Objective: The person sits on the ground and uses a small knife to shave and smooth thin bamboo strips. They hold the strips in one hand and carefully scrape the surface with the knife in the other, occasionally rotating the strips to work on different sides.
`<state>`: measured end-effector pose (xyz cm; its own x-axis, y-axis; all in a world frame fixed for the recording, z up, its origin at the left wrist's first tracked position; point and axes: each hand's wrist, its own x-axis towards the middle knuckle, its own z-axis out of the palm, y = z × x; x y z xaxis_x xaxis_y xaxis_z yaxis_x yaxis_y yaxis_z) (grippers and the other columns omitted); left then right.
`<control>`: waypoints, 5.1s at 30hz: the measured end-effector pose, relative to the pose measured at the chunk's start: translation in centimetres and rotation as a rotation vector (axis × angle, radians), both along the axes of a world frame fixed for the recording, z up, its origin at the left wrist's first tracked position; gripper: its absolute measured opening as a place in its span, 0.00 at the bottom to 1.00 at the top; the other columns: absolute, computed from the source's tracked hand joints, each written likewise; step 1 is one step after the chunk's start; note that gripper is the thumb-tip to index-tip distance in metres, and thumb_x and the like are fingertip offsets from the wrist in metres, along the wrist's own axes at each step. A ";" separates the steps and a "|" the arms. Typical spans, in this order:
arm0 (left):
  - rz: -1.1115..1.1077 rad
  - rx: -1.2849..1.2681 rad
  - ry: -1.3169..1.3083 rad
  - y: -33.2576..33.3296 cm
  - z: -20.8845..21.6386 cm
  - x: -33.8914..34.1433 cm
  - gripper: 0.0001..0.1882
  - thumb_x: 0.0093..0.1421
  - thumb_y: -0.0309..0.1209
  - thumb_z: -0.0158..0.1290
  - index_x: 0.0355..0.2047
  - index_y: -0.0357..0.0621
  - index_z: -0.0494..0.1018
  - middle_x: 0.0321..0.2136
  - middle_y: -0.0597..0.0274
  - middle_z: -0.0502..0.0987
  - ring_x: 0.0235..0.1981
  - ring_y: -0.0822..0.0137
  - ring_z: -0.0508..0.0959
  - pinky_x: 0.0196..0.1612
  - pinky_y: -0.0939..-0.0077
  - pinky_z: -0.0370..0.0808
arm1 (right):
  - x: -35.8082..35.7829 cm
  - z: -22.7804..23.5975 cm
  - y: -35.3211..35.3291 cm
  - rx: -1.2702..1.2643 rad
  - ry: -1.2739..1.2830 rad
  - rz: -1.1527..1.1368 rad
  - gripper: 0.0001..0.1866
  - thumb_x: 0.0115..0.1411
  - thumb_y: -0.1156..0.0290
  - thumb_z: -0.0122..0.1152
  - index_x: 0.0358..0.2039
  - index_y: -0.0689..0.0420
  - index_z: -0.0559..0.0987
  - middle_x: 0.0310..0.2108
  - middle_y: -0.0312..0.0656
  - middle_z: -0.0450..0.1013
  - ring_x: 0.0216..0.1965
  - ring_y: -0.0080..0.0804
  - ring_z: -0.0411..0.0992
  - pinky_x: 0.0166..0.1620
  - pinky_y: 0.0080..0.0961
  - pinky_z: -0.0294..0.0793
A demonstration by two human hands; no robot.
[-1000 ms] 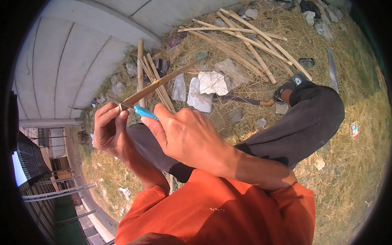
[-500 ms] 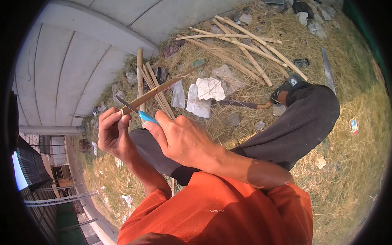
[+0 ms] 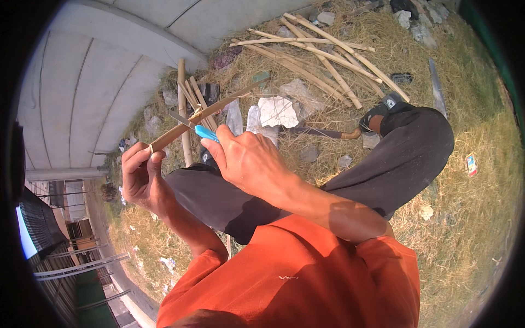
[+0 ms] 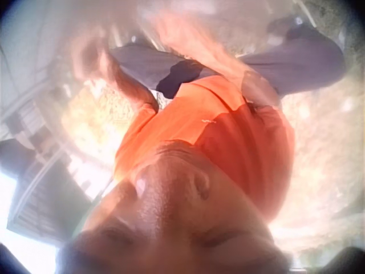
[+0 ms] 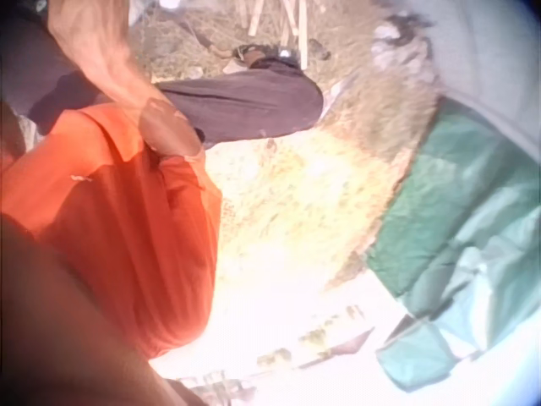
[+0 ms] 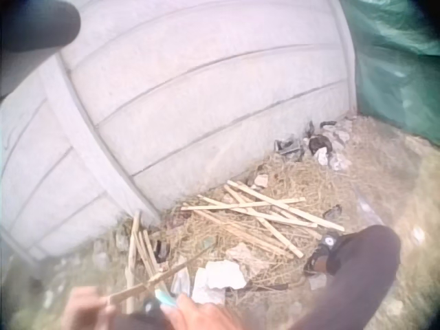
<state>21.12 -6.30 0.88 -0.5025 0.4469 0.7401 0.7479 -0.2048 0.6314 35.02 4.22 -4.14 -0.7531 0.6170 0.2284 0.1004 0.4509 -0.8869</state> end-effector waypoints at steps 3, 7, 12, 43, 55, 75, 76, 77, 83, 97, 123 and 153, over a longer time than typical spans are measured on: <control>-0.025 -0.079 0.150 0.0 0.4 0.1 0.13 0.45 0.12 0.62 0.32 0.33 0.77 0.31 0.53 0.77 0.32 0.66 0.76 0.37 0.76 0.74 | -1.4 -3.5 1.1 0.045 -0.033 -0.064 0.20 0.68 0.58 0.48 0.30 0.65 0.73 0.13 0.58 0.69 0.19 0.61 0.72 0.23 0.49 0.72; -0.066 -0.041 0.124 0.0 0.1 0.1 0.12 0.45 0.12 0.62 0.32 0.33 0.77 0.30 0.52 0.77 0.32 0.67 0.76 0.38 0.76 0.74 | -1.4 -8.7 4.0 0.025 -0.205 -0.209 0.19 0.67 0.60 0.49 0.31 0.66 0.72 0.13 0.59 0.69 0.19 0.62 0.72 0.23 0.50 0.70; -0.041 -0.003 0.035 -0.1 -0.4 -0.4 0.11 0.47 0.13 0.62 0.32 0.32 0.76 0.32 0.52 0.76 0.34 0.66 0.76 0.40 0.76 0.73 | -1.2 -2.7 1.1 -0.058 0.009 -0.073 0.18 0.67 0.61 0.49 0.31 0.67 0.72 0.13 0.59 0.69 0.20 0.62 0.72 0.24 0.50 0.70; -0.553 0.378 -0.192 0.4 7.3 -1.7 0.35 0.56 0.69 0.44 0.25 0.45 0.62 0.10 0.68 0.54 0.07 0.77 0.51 0.12 0.81 0.51 | -2.7 -4.4 -0.7 -0.119 0.042 0.025 0.22 0.69 0.54 0.45 0.31 0.63 0.72 0.14 0.58 0.69 0.23 0.62 0.71 0.30 0.52 0.70; -0.727 0.295 -0.114 -4.6 15.0 -1.5 0.34 0.60 0.67 0.41 0.25 0.45 0.63 0.09 0.67 0.55 0.06 0.76 0.51 0.10 0.81 0.51 | 0.6 0.9 -5.3 -0.213 0.218 0.183 0.18 0.68 0.59 0.50 0.31 0.64 0.71 0.13 0.56 0.67 0.18 0.59 0.70 0.21 0.46 0.67; -0.611 0.279 -0.296 -1.6 8.1 -6.4 0.33 0.59 0.68 0.41 0.20 0.48 0.62 0.07 0.68 0.53 0.05 0.76 0.50 0.08 0.82 0.48 | -6.4 -0.1 -5.0 -0.203 0.114 0.235 0.20 0.68 0.59 0.48 0.29 0.65 0.71 0.14 0.60 0.68 0.21 0.62 0.71 0.24 0.49 0.69; -0.645 0.277 -0.302 -1.9 8.4 -7.1 0.33 0.59 0.68 0.42 0.20 0.49 0.62 0.07 0.68 0.53 0.05 0.76 0.50 0.08 0.82 0.48 | -7.1 -1.1 -5.0 -0.164 0.102 0.195 0.18 0.69 0.61 0.46 0.30 0.64 0.70 0.13 0.58 0.66 0.19 0.62 0.68 0.22 0.47 0.64; -0.678 0.274 -0.310 -2.2 8.4 -7.7 0.33 0.59 0.67 0.42 0.20 0.49 0.62 0.07 0.68 0.53 0.05 0.76 0.50 0.08 0.83 0.48 | -7.6 -2.5 -4.5 -0.166 0.020 0.189 0.19 0.69 0.61 0.46 0.29 0.64 0.70 0.14 0.58 0.66 0.19 0.62 0.68 0.22 0.47 0.64; -0.685 0.293 -0.259 -2.5 7.9 -8.4 0.32 0.60 0.66 0.43 0.21 0.49 0.63 0.07 0.69 0.55 0.04 0.76 0.53 0.08 0.82 0.50 | -7.9 1.2 -3.7 -0.277 0.076 0.320 0.19 0.69 0.60 0.47 0.29 0.64 0.71 0.14 0.59 0.65 0.21 0.62 0.68 0.23 0.46 0.64; -1.062 0.158 -0.030 -4.2 7.8 -9.3 0.28 0.63 0.58 0.47 0.21 0.48 0.62 0.07 0.68 0.61 0.04 0.78 0.57 0.06 0.85 0.57 | -7.8 3.9 -6.0 -0.352 0.024 0.465 0.15 0.67 0.63 0.51 0.33 0.65 0.70 0.13 0.56 0.66 0.17 0.59 0.68 0.21 0.47 0.65; -0.494 0.284 0.188 -5.5 6.4 -8.6 0.30 0.66 0.63 0.29 0.17 0.57 0.58 0.05 0.72 0.58 0.31 0.65 0.56 0.41 0.67 0.51 | -5.6 5.0 -7.2 -0.448 0.101 0.506 0.15 0.69 0.64 0.46 0.31 0.63 0.67 0.14 0.55 0.63 0.18 0.59 0.67 0.22 0.43 0.61; -0.585 0.418 0.089 -3.3 6.0 -7.9 0.33 0.66 0.64 0.28 0.17 0.52 0.56 0.03 0.72 0.53 0.14 0.74 0.46 0.24 0.77 0.49 | -7.5 -1.0 -6.0 -0.162 0.008 0.223 0.18 0.69 0.63 0.47 0.29 0.65 0.70 0.15 0.59 0.66 0.21 0.62 0.68 0.23 0.46 0.64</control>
